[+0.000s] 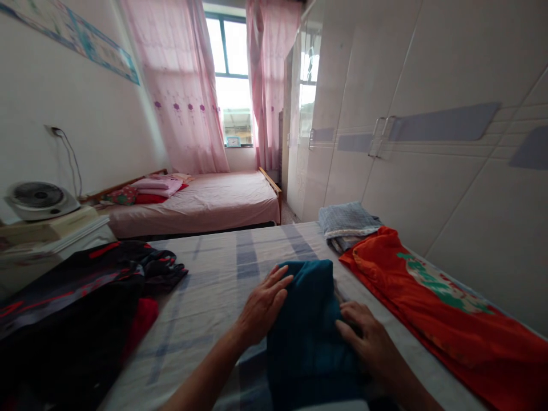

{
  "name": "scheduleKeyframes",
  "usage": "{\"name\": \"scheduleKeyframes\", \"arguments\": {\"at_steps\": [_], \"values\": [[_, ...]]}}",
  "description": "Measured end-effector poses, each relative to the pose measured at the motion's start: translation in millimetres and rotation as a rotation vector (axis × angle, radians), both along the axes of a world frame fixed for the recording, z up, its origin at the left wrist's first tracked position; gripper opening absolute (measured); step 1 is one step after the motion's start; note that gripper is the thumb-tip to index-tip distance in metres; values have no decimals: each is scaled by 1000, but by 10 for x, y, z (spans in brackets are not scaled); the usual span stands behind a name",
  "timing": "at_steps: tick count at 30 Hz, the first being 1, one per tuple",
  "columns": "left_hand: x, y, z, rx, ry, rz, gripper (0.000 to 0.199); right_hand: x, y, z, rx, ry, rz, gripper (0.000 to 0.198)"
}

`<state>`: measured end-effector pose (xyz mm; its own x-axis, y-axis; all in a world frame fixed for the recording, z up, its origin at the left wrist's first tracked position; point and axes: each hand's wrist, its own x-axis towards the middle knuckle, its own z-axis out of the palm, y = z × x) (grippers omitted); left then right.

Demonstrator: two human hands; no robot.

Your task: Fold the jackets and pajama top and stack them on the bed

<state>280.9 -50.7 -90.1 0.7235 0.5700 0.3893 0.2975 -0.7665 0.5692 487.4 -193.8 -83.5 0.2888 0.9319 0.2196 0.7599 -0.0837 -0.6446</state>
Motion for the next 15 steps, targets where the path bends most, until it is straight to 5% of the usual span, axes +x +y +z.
{"name": "scheduleKeyframes", "arguments": {"at_steps": [3, 6, 10, 15], "values": [[184, 120, 9, 49, 185, 5, 45, 196, -30, 36, 46, 29, -104, 31], [329, 83, -4, 74, 262, 77, 49, 378, -53, -128, -94, 21, -187, 31], [362, -134, 39, 96, 290, 85, 59, 404, -78, -331, -185, 73, -157, 31], [283, -420, 4, 119, 257, -8, 44, 351, -79, -319, -201, 286, -242, 38]]}}
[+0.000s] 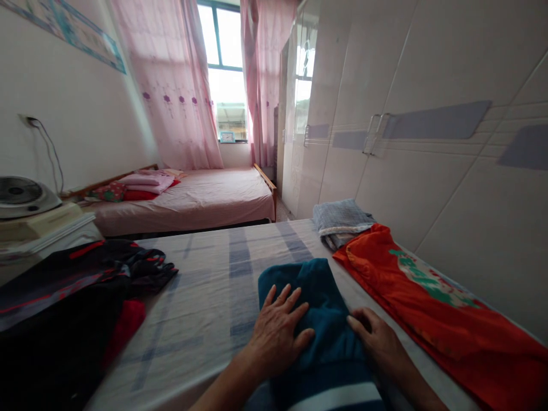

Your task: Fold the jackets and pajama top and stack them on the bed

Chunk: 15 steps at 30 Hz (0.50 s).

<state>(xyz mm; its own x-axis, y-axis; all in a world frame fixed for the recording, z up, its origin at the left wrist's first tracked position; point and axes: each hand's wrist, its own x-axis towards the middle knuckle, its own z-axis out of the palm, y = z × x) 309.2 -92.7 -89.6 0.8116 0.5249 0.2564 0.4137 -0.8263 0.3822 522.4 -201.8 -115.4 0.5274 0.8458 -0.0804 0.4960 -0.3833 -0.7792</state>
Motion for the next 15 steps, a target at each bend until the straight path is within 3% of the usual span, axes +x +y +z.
{"name": "scheduleKeyframes", "arguments": {"at_steps": [5, 10, 15], "values": [[-5, -48, -72, 14, 2, 26, 46, -29, 15, 113, 53, 346, 24, 56], [-61, -14, -137, 74, -61, 24, 39, -230, 76, 278, 77, 768, 328, 48], [-204, 92, -362, 125, -235, -49, 38, -344, 179, 284, 140, 798, 263, 47]]}}
